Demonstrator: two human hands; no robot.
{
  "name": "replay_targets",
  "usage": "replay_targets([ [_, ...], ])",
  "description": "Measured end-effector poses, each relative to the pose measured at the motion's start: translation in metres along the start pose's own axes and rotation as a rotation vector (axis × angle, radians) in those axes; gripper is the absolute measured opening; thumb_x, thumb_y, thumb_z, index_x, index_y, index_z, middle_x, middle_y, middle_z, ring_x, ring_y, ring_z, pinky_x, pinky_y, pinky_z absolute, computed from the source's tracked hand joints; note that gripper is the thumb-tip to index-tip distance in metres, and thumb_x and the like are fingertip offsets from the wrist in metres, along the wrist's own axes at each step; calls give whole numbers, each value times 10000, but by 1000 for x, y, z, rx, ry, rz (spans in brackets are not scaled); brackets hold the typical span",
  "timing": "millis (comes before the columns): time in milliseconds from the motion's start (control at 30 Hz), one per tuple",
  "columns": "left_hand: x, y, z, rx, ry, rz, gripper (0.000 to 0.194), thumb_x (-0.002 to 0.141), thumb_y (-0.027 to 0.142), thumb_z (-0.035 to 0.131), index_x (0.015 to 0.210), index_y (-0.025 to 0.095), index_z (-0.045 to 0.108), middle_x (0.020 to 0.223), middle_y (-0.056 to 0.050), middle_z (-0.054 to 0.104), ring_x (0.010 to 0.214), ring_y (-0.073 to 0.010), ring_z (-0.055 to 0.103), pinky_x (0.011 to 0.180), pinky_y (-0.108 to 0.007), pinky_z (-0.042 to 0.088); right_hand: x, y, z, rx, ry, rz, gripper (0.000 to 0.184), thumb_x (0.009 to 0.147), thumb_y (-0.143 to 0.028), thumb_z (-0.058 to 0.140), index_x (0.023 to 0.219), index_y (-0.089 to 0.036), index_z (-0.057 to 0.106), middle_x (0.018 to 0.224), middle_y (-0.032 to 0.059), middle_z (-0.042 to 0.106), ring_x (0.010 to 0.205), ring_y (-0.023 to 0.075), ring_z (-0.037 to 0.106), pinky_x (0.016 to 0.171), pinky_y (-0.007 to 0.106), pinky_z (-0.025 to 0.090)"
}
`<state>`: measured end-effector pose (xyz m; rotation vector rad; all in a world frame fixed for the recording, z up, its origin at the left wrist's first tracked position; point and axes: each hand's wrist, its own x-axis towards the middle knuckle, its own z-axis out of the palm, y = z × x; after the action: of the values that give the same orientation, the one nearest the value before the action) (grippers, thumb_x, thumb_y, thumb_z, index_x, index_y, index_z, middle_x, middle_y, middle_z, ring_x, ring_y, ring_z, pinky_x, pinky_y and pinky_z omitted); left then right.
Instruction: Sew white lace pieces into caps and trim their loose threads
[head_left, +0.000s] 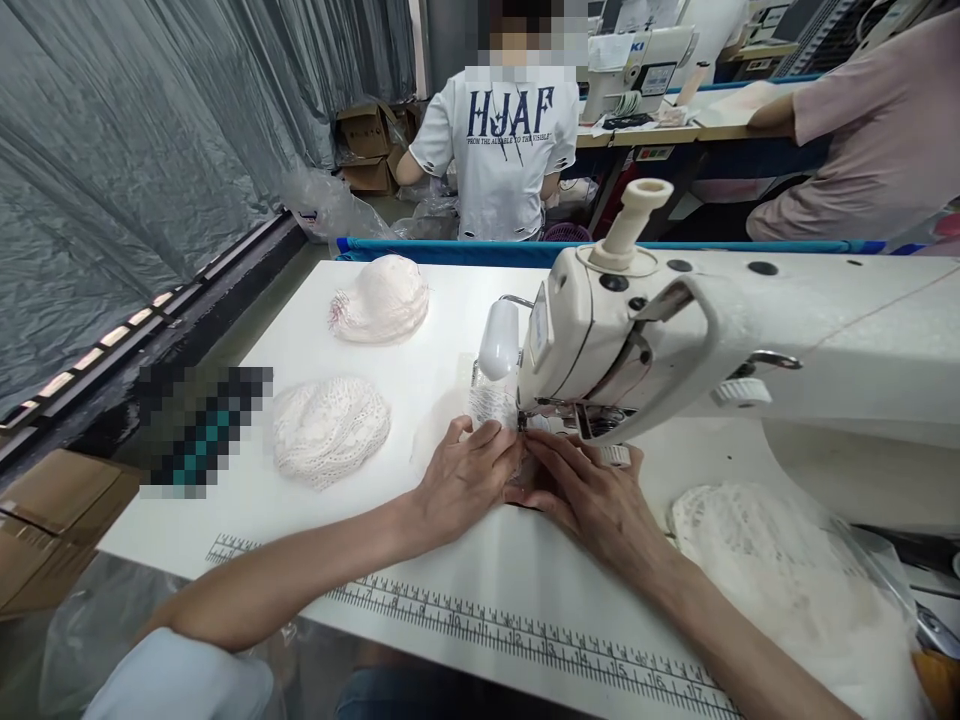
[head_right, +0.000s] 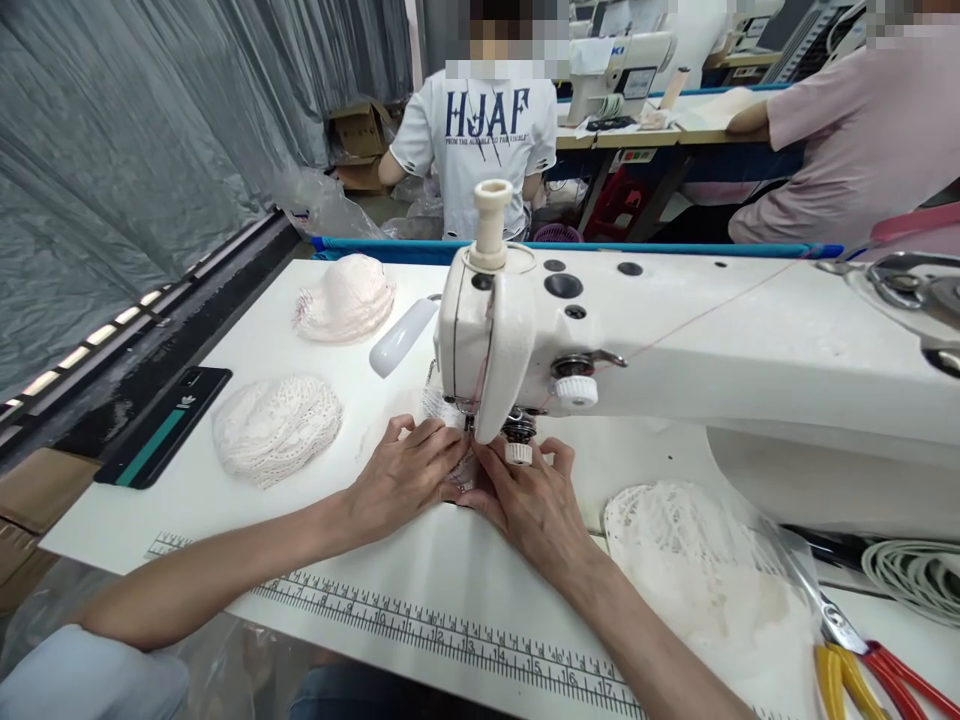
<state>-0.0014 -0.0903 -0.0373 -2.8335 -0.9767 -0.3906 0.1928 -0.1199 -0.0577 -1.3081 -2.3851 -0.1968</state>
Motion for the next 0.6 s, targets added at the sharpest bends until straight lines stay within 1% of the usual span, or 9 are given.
replay_targets([
  [133,1,-2,1,33,-28,-6,395,898,410,475,1167,120,467,1053,-54,569,1030,-197,463,847,-382,334,0,-1,-1,-3,3,-3,512,905,-515,359,1183,-131,553,1008,144,686,820,257,560,778,448,278],
  [233,-2,3,-2,35,-20,1,384,912,412,441,1153,115,478,1065,-56,572,1053,-195,456,879,-383,320,0,-3,-5,42,18,-12,470,913,-494,366,1134,-137,576,1077,135,667,818,238,560,775,433,273],
  [333,-7,10,-4,32,-4,30,271,931,344,431,1042,118,532,994,-48,580,1036,-185,470,906,-385,302,-2,-5,-9,96,32,-17,411,924,-457,379,1068,-142,600,1129,118,647,824,220,561,780,422,273],
  [433,-11,15,-6,25,28,51,166,927,245,457,873,125,560,851,-24,572,905,-161,509,867,-369,316,-3,-8,-10,121,47,-14,393,925,-444,389,1056,-144,605,1115,109,653,829,211,557,781,412,279],
  [500,-12,17,-6,29,60,56,170,920,224,470,817,122,558,797,-17,561,834,-149,513,830,-355,328,-3,-8,-10,121,61,-17,396,925,-448,387,1046,-143,610,1095,106,661,829,209,558,782,411,282],
  [600,-10,16,-5,42,84,56,193,910,258,489,801,116,562,775,-18,556,813,-152,515,813,-354,338,-3,-9,-10,103,70,-23,398,924,-451,387,1024,-145,620,1076,108,667,826,210,564,780,412,284],
])
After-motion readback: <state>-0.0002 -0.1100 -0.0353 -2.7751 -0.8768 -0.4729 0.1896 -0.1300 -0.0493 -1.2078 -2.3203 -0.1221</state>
